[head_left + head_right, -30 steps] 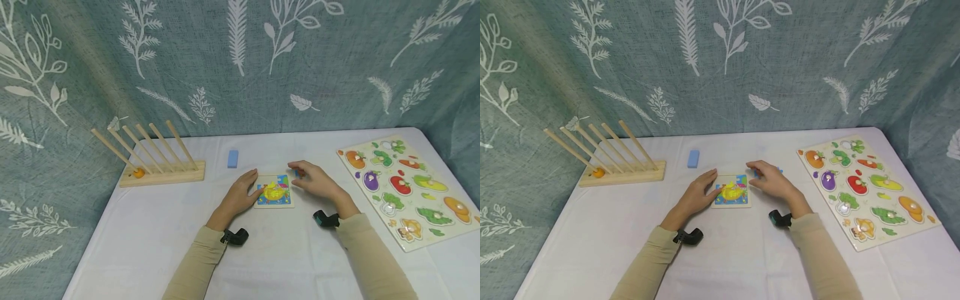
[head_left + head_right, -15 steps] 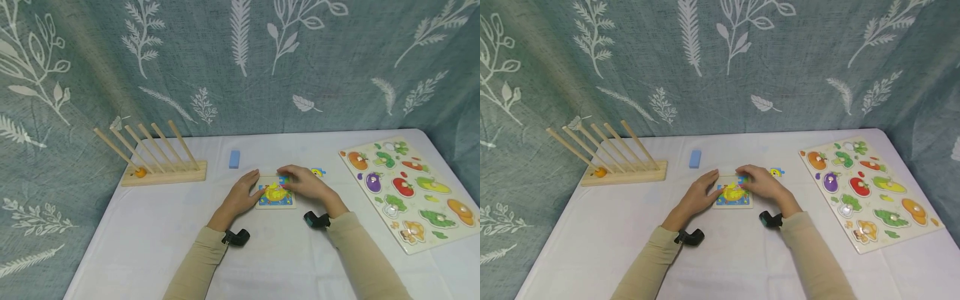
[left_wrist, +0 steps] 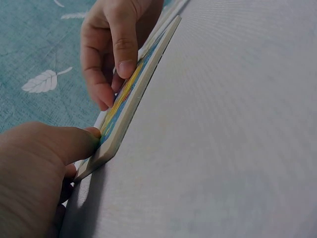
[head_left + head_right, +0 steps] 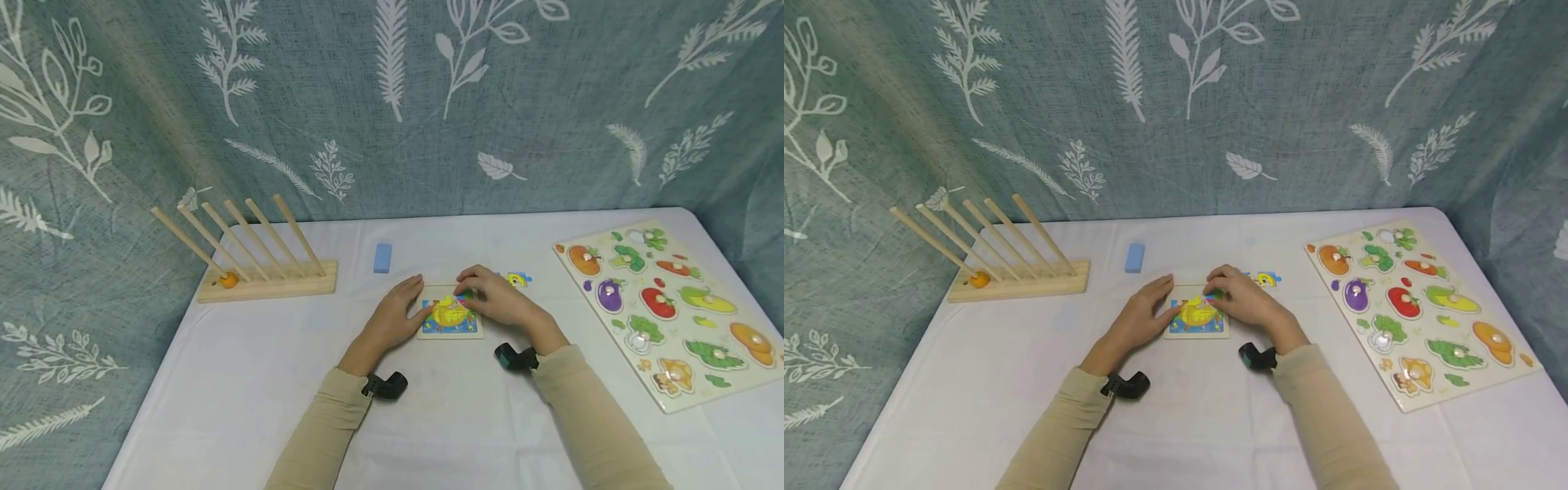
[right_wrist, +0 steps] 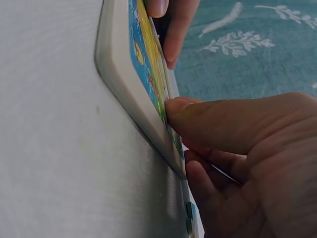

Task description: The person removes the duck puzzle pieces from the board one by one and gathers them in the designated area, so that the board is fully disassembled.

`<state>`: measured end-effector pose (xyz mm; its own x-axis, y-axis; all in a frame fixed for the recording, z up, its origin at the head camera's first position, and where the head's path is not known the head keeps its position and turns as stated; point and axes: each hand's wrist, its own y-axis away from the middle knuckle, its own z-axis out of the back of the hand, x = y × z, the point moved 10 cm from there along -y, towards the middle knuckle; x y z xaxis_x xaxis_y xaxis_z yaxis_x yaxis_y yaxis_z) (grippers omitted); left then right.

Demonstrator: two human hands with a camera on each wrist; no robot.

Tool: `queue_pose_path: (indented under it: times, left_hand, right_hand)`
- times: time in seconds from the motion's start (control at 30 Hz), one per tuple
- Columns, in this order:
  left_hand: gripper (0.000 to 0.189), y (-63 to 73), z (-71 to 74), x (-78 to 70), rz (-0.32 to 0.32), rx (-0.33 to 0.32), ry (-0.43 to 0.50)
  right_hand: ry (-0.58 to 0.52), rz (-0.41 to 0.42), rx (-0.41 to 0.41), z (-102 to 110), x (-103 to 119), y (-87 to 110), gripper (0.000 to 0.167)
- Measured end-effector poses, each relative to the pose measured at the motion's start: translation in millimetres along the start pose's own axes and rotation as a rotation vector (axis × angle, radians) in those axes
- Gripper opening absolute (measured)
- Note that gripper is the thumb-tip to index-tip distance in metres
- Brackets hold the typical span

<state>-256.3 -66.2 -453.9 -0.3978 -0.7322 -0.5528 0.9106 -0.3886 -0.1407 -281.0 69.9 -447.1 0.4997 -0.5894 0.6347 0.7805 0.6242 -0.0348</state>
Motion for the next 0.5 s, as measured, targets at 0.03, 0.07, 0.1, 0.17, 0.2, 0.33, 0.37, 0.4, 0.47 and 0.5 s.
queue_pose_path:
  times: [0.03,0.07,0.1,0.17,0.2,0.33,0.37,0.4,0.47,0.5]
  left_hand:
    - [0.059,0.1,0.2,-0.1,-0.001,-0.001,-0.001]
    - [0.059,0.2,0.4,-0.4,-0.002,-0.002,-0.001]
    - [0.059,0.3,0.7,-0.6,-0.004,-0.004,-0.001]
    - [0.059,0.5,1.6,-0.9,-0.006,-0.009,0.001]
    - [0.059,0.6,1.8,-0.9,-0.005,-0.011,0.002]
    - [0.059,0.6,1.9,-0.4,0.002,-0.011,0.005]
    - [0.059,0.6,1.8,-0.3,0.005,-0.010,0.005]
    - [0.059,0.5,1.7,-0.5,0.006,-0.008,0.006]
    - [0.059,0.4,1.6,-1.0,0.008,-0.003,0.006]
    - [0.059,0.4,1.5,-1.4,0.009,-0.001,0.007]
  right_hand:
    - [0.002,-0.002,-0.004,0.1,0.0,0.2,0.021]
    - [0.003,-0.004,-0.008,0.1,0.1,0.1,0.020]
    - [0.004,-0.005,-0.012,0.1,0.2,0.0,0.018]
    - [0.002,0.001,-0.023,0.3,1.2,-0.3,0.016]
    - [0.000,0.004,-0.028,0.3,1.6,-0.5,0.015]
    - [-0.012,0.013,-0.049,2.3,2.8,-1.0,0.018]
    - [-0.018,0.006,-0.051,2.7,2.0,-1.0,0.020]
    - [-0.022,0.002,-0.054,3.0,1.1,-0.6,0.024]
    - [-0.039,-0.018,-0.057,3.8,-1.9,0.0,0.030]
    - [-0.047,-0.029,-0.058,3.8,-3.5,0.3,0.033]
